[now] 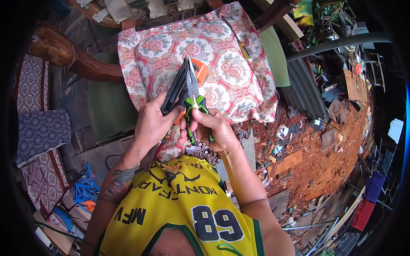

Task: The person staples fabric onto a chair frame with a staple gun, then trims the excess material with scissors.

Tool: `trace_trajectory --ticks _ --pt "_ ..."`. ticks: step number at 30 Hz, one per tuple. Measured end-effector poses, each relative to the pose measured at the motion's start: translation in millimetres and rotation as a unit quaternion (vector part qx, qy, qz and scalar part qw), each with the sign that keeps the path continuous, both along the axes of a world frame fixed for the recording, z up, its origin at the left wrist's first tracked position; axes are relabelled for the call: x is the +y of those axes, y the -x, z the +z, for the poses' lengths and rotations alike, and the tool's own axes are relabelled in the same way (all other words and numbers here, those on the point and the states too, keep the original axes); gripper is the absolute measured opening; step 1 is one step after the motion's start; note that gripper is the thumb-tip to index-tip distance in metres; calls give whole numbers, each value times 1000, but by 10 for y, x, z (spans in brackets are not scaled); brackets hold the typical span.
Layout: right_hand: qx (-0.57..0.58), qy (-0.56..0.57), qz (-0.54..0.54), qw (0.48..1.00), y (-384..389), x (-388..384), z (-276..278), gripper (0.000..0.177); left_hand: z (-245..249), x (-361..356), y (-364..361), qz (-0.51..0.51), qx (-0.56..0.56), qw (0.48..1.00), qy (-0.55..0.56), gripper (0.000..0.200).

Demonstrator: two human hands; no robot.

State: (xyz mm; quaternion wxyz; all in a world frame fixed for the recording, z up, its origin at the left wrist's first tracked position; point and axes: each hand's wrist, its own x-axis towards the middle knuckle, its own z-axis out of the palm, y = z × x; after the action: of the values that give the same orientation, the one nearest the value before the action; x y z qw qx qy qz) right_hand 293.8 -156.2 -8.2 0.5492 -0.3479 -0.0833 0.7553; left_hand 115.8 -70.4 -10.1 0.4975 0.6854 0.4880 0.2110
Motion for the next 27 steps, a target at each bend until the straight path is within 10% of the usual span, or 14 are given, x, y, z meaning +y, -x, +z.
trace_trajectory --ticks 5,10,15,25,27 --pt "54 1 -17 998 -22 -40 -1 46 -6 -61 -54 6 14 1000 1 31" --pt "-202 79 13 976 -87 -50 272 39 45 -129 -126 5 73 996 -52 30" --pt "-501 114 98 852 -204 -70 353 41 -43 -203 -190 13 68 993 -93 30" --pt "-737 93 119 659 -286 -224 492 24 -109 -413 -426 28 103 989 -105 31" --pt "-826 35 115 550 -357 -266 392 24 -113 -418 -451 26 114 987 -107 30"
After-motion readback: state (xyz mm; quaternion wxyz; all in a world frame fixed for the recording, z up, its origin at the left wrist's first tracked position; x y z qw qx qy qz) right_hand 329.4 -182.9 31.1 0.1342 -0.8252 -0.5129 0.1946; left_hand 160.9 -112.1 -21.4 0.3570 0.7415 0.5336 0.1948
